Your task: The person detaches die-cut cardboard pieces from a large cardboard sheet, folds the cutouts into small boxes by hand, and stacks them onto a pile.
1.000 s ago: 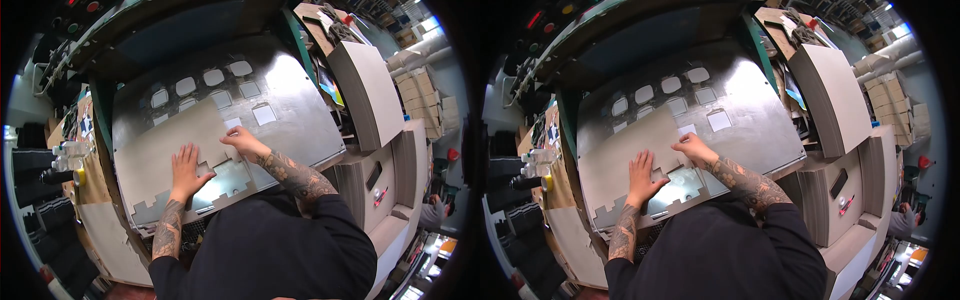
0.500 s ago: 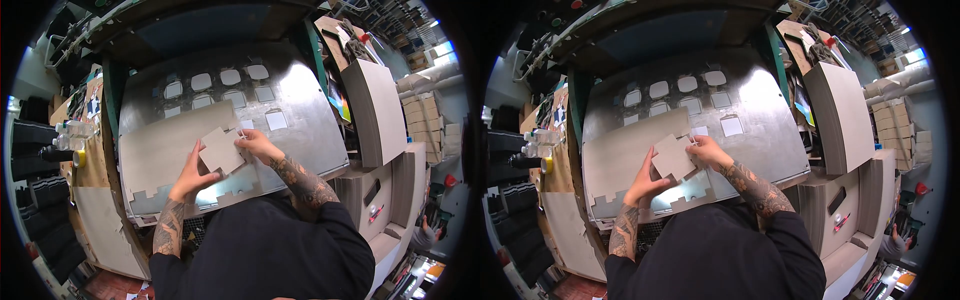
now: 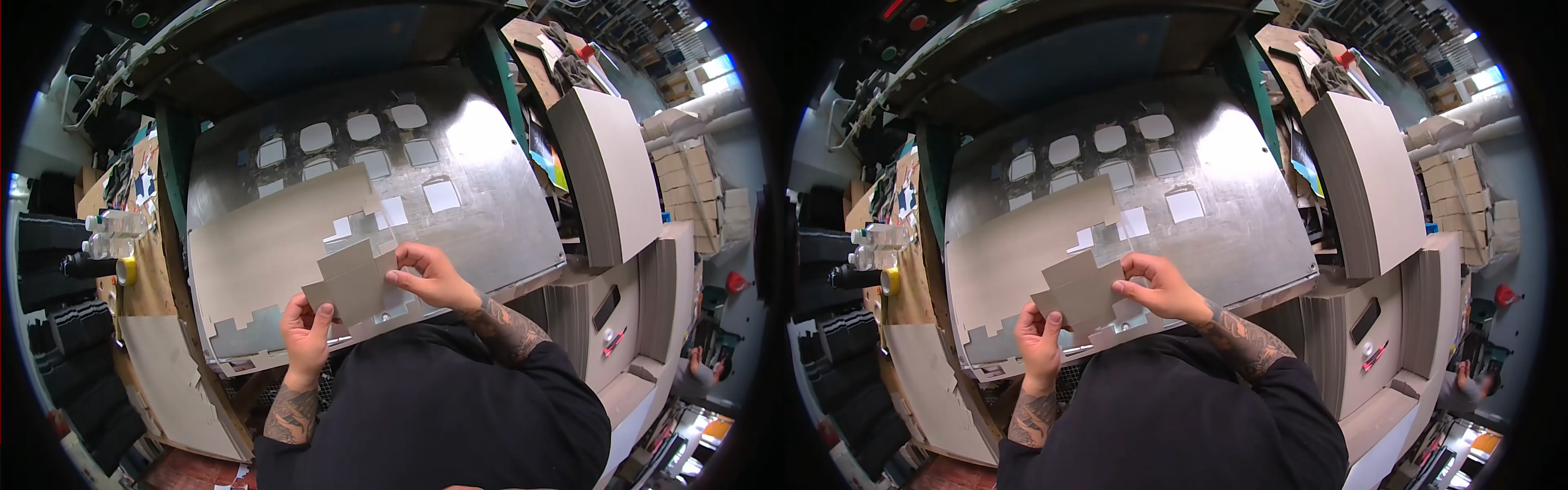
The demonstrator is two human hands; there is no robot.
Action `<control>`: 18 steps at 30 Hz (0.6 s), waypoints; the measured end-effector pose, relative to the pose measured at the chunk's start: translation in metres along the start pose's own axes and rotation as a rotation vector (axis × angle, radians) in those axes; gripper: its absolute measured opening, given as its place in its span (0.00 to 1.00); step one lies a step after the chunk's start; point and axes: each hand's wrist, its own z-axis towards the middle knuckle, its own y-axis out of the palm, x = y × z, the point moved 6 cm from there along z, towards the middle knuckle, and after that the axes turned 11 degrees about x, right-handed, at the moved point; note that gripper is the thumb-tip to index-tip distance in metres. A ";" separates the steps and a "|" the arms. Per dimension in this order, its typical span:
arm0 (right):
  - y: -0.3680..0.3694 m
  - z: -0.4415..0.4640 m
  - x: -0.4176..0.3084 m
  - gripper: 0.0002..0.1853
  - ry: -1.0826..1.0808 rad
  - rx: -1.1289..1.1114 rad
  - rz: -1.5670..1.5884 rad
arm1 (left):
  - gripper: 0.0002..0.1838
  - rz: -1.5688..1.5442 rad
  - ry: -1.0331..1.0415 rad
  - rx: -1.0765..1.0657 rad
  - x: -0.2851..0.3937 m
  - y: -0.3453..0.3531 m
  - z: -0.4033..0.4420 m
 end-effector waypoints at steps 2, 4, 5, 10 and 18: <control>0.004 -0.006 0.000 0.12 0.117 -0.106 0.175 | 0.15 -0.112 -0.075 -0.093 0.003 0.003 -0.003; 0.015 -0.016 -0.009 0.11 0.194 -0.197 0.268 | 0.17 -0.250 -0.154 -0.226 0.003 0.008 -0.007; 0.020 -0.022 -0.010 0.11 0.231 -0.245 0.314 | 0.18 -0.332 -0.230 -0.248 -0.001 0.011 -0.011; 0.038 -0.032 -0.011 0.43 0.241 -0.306 0.603 | 0.23 -0.576 -0.492 -0.134 -0.014 0.038 -0.027; 0.022 -0.039 -0.019 0.40 0.120 -0.268 0.327 | 0.48 0.359 0.456 -0.197 0.034 0.013 -0.045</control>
